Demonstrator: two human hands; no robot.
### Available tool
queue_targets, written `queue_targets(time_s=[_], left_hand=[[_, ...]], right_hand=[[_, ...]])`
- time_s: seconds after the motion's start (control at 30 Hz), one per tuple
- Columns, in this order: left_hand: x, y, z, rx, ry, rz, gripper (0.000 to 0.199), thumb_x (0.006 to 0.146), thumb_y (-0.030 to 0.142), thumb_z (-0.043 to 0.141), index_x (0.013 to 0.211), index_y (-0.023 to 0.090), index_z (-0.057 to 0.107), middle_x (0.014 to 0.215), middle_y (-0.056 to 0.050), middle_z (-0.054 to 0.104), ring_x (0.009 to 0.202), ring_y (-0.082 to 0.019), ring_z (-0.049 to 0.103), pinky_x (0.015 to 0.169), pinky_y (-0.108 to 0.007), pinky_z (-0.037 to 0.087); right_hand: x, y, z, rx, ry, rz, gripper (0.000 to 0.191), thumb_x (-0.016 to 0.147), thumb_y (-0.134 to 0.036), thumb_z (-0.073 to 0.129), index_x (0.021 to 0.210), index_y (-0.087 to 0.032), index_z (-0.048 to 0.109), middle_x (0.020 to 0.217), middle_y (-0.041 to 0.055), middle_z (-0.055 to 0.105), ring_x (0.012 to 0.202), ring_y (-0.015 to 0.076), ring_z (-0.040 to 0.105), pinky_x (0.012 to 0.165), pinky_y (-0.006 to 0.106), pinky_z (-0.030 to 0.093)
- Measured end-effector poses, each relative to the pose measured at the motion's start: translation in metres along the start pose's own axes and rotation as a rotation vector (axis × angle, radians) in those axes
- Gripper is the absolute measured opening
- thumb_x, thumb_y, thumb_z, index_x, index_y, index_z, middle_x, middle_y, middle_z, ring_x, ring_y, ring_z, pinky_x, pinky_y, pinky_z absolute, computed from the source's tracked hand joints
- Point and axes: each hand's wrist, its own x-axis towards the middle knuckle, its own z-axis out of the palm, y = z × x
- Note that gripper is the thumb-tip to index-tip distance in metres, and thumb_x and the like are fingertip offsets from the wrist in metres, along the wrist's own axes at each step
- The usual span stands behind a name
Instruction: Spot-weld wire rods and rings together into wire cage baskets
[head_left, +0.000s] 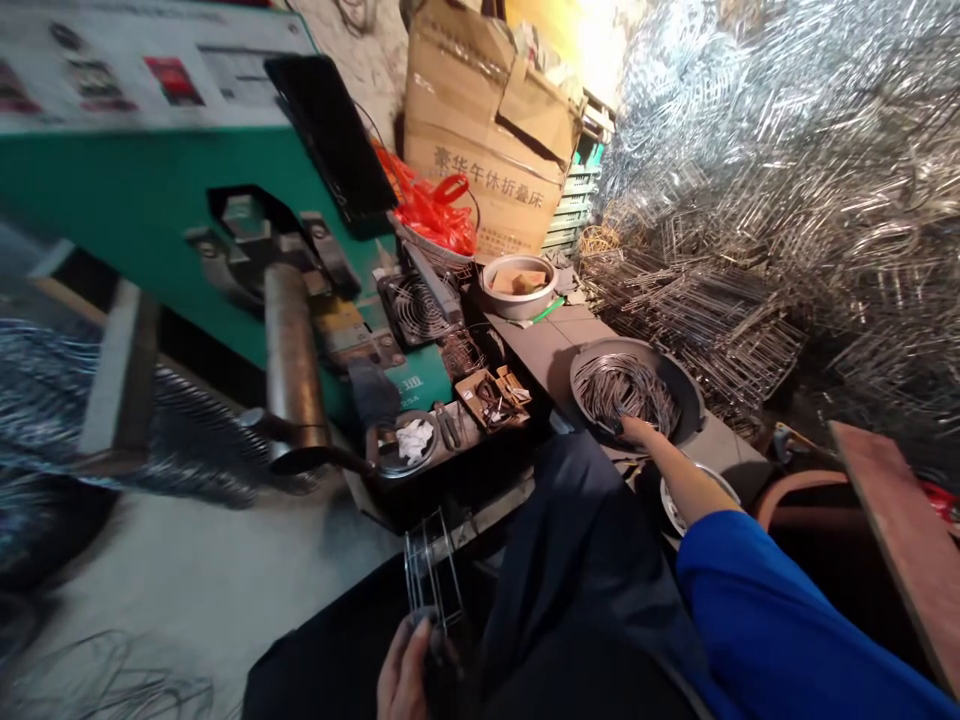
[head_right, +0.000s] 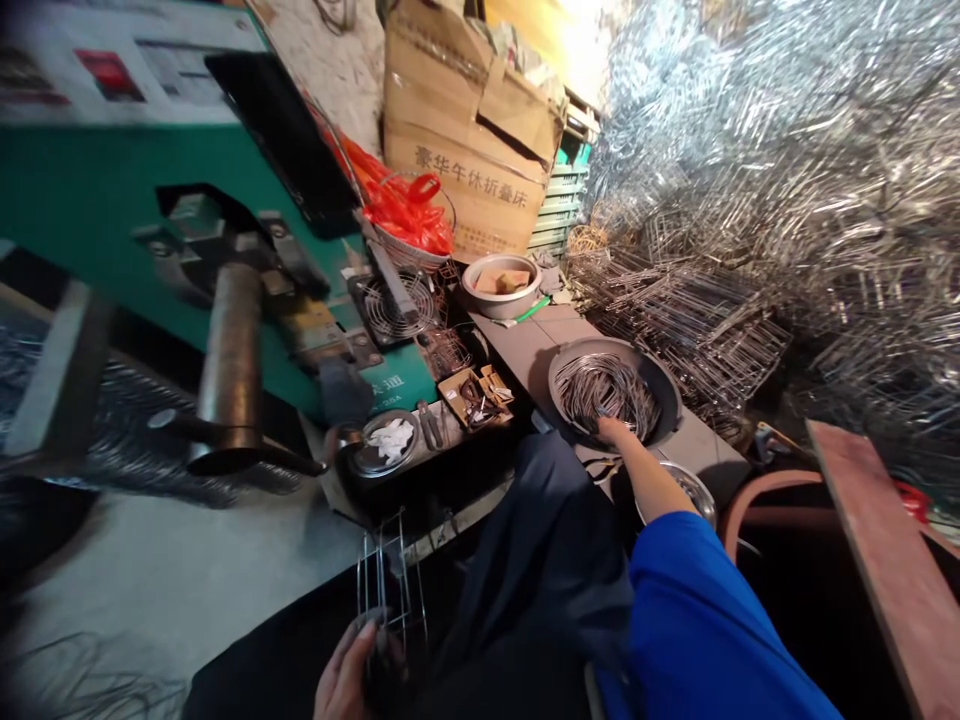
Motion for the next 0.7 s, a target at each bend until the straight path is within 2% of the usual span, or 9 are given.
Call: queue_targets(time_s=[0.13,0.3,0.4,0.47,0.53,0.57,0.63,0.7], left_hand=[[-0.001,0.006,0.01,0.003,-0.049,0.055,0.059,0.052,0.05,0.089,0.097,0.019,0.069,0.065,0.002,0.067,0.051,-0.018,0.063,0.045,-0.024,0.049],[-0.002,0.013,0.016,-0.03,-0.004,0.106,0.06,0.049,0.049,0.091,0.095,0.019,0.067,0.067,0.002,0.069,0.053,-0.016,0.063,0.046,-0.022,0.049],[0.002,0.016,0.015,-0.01,-0.028,0.149,0.06,0.05,0.051,0.09,0.094,0.019,0.066,0.063,0.004,0.067,0.047,-0.014,0.058,0.042,-0.021,0.045],[0.004,0.02,0.015,-0.002,-0.031,0.178,0.059,0.051,0.052,0.09,0.094,0.018,0.065,0.063,0.005,0.066,0.046,-0.012,0.056,0.043,-0.02,0.046],[0.006,0.024,0.015,-0.005,-0.039,0.2,0.058,0.052,0.052,0.09,0.092,0.018,0.065,0.059,0.006,0.063,0.045,-0.012,0.054,0.044,-0.02,0.046],[0.006,0.027,0.015,-0.012,-0.04,0.214,0.058,0.052,0.052,0.09,0.092,0.018,0.064,0.058,0.006,0.062,0.045,-0.012,0.054,0.043,-0.02,0.046],[0.007,0.033,0.015,-0.026,-0.03,0.247,0.058,0.053,0.052,0.089,0.093,0.018,0.065,0.058,0.006,0.062,0.045,-0.012,0.054,0.041,-0.019,0.043],[0.008,0.039,0.017,-0.043,-0.007,0.286,0.057,0.053,0.051,0.089,0.093,0.018,0.065,0.058,0.005,0.062,0.045,-0.012,0.055,0.04,-0.019,0.041]], right_hand=[[-0.008,-0.002,-0.005,-0.005,-0.026,0.0,0.029,0.097,-0.036,0.065,0.117,-0.015,0.065,0.118,0.0086,0.065,0.104,0.0214,0.065,0.091,0.042,0.056],[-0.024,-0.017,-0.023,0.055,0.108,0.0,0.029,0.095,-0.036,0.066,0.113,-0.014,0.067,0.115,0.0097,0.07,0.104,0.0218,0.067,0.094,0.041,0.053],[-0.038,-0.02,-0.049,0.118,0.28,0.039,0.033,0.097,-0.034,0.059,0.12,-0.012,0.068,0.115,0.0158,0.072,0.107,0.0247,0.068,0.092,0.032,0.05],[-0.052,-0.018,-0.075,0.149,0.399,0.09,0.041,0.102,-0.038,0.046,0.127,-0.012,0.065,0.117,0.0193,0.071,0.107,0.0275,0.067,0.088,0.032,0.048],[-0.071,-0.015,-0.105,0.196,0.531,0.107,0.046,0.103,-0.045,0.039,0.125,-0.014,0.065,0.112,0.0187,0.072,0.101,0.0285,0.067,0.082,0.034,0.048],[-0.083,-0.015,-0.12,0.252,0.615,0.073,0.047,0.101,-0.049,0.04,0.118,-0.015,0.068,0.105,0.0166,0.072,0.094,0.0277,0.067,0.079,0.034,0.047],[-0.109,-0.02,-0.146,0.457,0.775,-0.107,0.046,0.097,-0.056,0.047,0.098,-0.017,0.07,0.088,0.0097,0.071,0.08,0.023,0.062,0.073,0.032,0.045],[-0.133,-0.036,-0.163,0.738,0.811,-0.351,0.044,0.092,-0.06,0.054,0.083,-0.018,0.066,0.073,0.0029,0.063,0.068,0.0172,0.054,0.066,0.028,0.042]])
